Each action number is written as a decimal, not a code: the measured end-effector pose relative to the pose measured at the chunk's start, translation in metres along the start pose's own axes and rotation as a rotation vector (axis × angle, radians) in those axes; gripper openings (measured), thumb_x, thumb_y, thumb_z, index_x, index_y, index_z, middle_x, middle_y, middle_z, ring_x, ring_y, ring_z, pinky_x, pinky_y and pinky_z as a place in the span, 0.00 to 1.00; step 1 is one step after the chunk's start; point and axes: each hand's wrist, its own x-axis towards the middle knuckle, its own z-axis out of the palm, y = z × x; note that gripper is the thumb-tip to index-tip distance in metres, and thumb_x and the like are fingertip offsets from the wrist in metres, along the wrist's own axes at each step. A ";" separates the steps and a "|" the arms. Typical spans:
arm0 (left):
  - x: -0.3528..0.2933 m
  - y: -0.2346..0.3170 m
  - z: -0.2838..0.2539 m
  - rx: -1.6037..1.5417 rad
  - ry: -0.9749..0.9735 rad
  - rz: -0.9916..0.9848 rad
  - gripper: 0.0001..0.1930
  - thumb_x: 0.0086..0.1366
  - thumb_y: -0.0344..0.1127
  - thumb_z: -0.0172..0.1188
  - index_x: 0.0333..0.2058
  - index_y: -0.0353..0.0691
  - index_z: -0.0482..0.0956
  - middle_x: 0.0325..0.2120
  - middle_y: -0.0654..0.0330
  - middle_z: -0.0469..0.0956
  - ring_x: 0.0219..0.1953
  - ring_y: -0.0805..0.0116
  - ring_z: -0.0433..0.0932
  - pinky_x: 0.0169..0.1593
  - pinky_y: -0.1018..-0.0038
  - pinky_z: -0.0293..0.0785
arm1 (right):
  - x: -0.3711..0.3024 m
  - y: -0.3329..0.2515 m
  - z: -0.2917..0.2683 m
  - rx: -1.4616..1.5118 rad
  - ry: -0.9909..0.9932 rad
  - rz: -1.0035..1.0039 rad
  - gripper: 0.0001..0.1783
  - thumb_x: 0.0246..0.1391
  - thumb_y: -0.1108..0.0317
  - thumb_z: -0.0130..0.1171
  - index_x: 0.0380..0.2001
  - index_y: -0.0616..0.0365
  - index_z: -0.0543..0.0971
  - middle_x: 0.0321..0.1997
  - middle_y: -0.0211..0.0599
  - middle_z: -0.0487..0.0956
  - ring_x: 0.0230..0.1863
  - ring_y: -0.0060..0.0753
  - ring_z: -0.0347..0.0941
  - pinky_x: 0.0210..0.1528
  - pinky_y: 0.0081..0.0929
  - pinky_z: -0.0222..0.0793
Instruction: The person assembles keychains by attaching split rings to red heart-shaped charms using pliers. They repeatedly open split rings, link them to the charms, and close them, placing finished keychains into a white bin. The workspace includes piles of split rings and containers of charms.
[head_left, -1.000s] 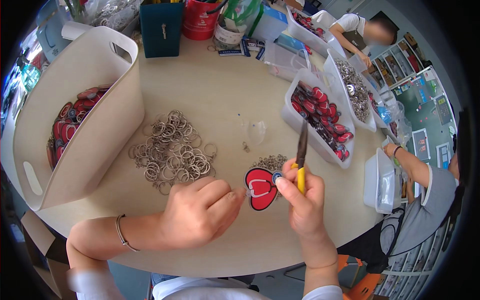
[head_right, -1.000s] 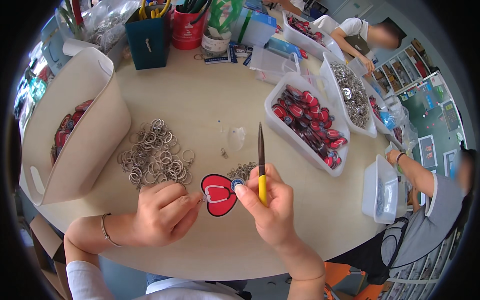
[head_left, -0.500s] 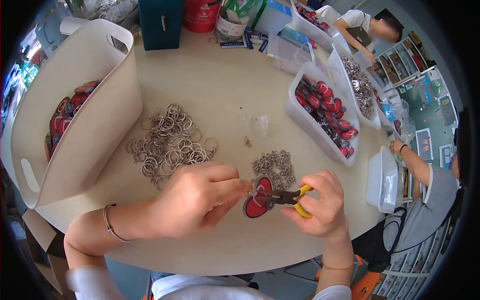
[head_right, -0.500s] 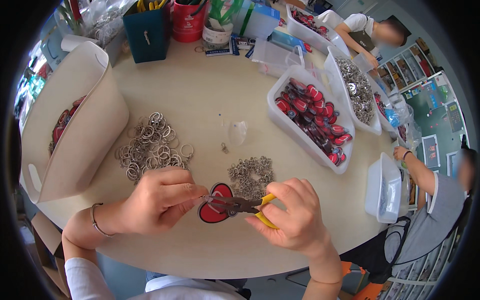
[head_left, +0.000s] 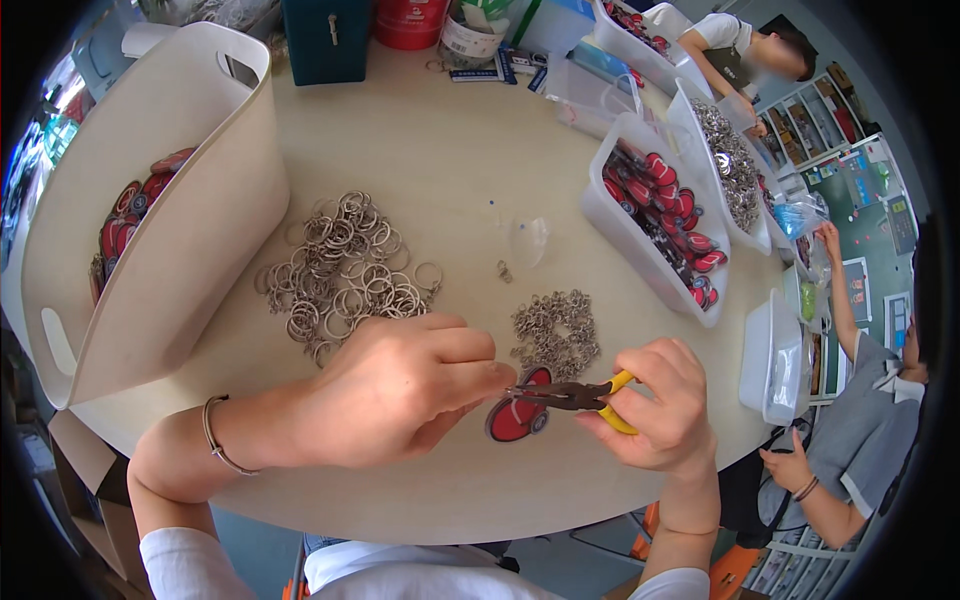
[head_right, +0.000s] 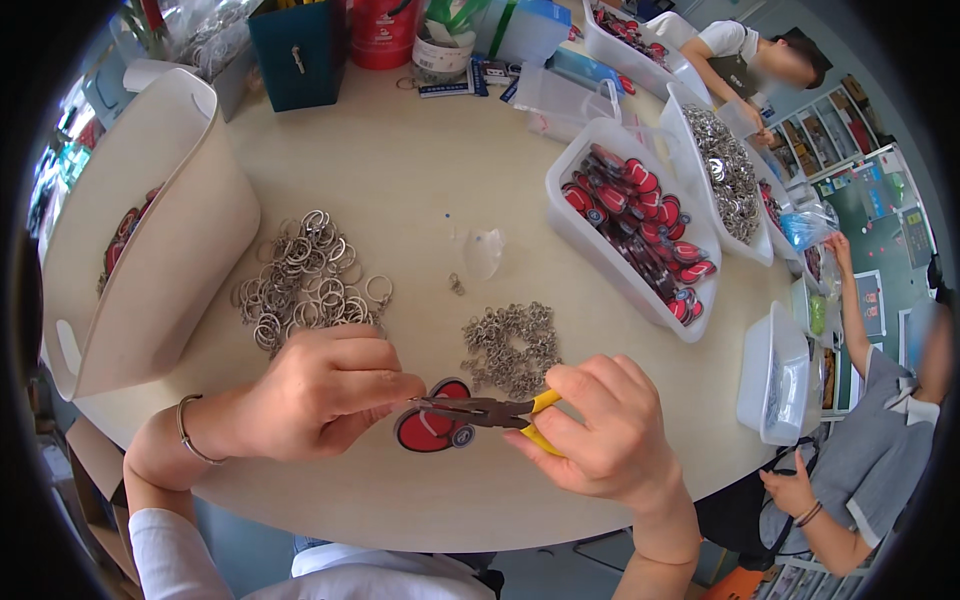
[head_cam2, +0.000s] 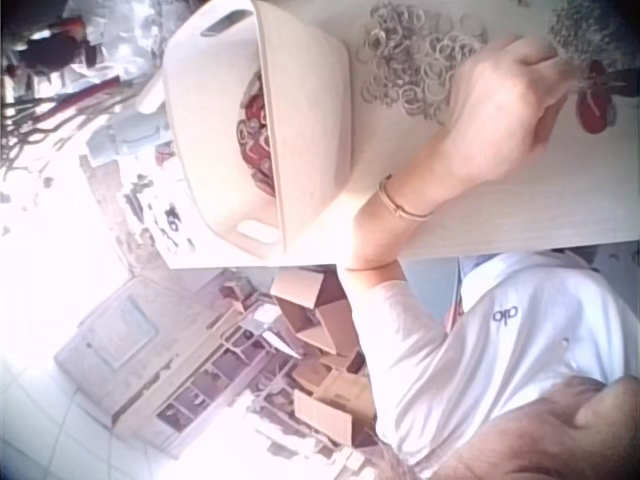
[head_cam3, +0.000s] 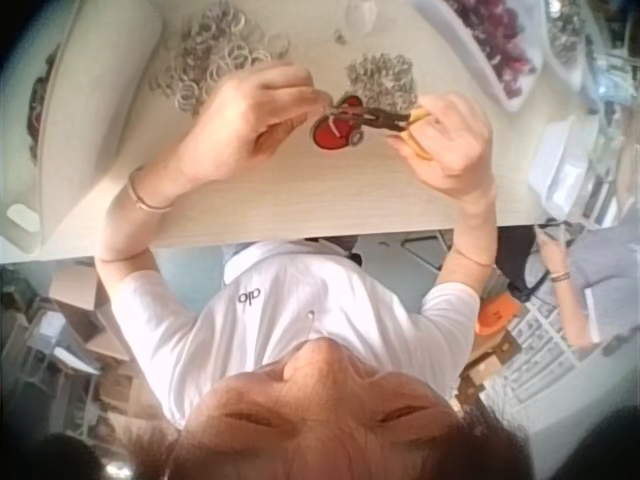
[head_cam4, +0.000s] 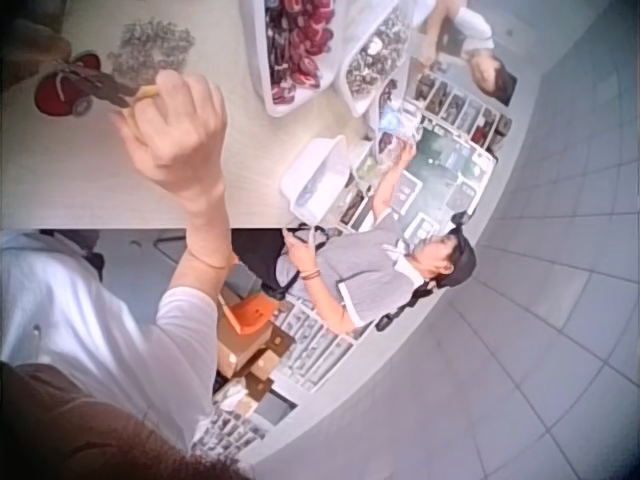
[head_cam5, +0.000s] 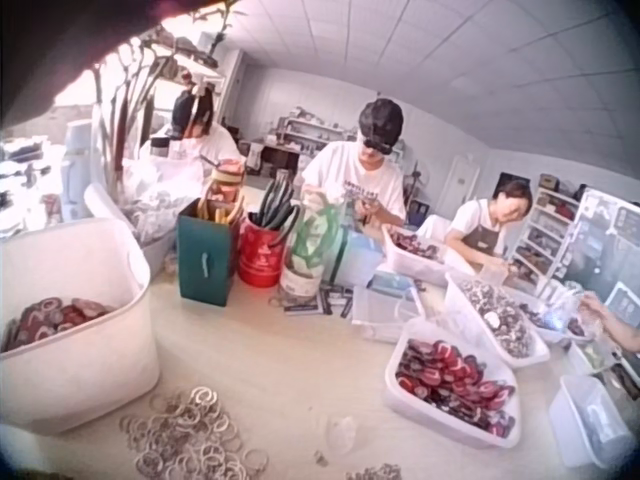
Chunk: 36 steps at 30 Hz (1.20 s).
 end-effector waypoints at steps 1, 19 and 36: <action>0.000 0.000 0.000 -0.005 -0.002 -0.003 0.12 0.45 0.20 0.63 0.33 0.33 0.79 0.22 0.59 0.70 0.23 0.62 0.71 0.23 0.69 0.67 | 0.000 0.000 -0.001 0.006 -0.006 -0.004 0.17 0.23 0.63 0.73 0.14 0.56 0.72 0.31 0.33 0.72 0.25 0.35 0.66 0.25 0.31 0.59; 0.002 0.006 0.004 0.075 0.078 -0.006 0.12 0.46 0.26 0.64 0.33 0.32 0.78 0.21 0.60 0.67 0.20 0.64 0.68 0.21 0.72 0.63 | -0.008 -0.028 -0.003 -0.297 0.032 0.041 0.12 0.27 0.70 0.68 0.16 0.58 0.73 0.28 0.33 0.70 0.20 0.29 0.60 0.17 0.24 0.54; -0.005 0.009 0.009 0.202 0.293 0.137 0.16 0.40 0.22 0.61 0.33 0.27 0.78 0.15 0.63 0.63 0.11 0.72 0.60 0.13 0.75 0.55 | -0.011 -0.057 0.017 -0.202 0.134 0.207 0.14 0.32 0.65 0.72 0.20 0.55 0.75 0.33 0.37 0.68 0.25 0.34 0.63 0.24 0.28 0.58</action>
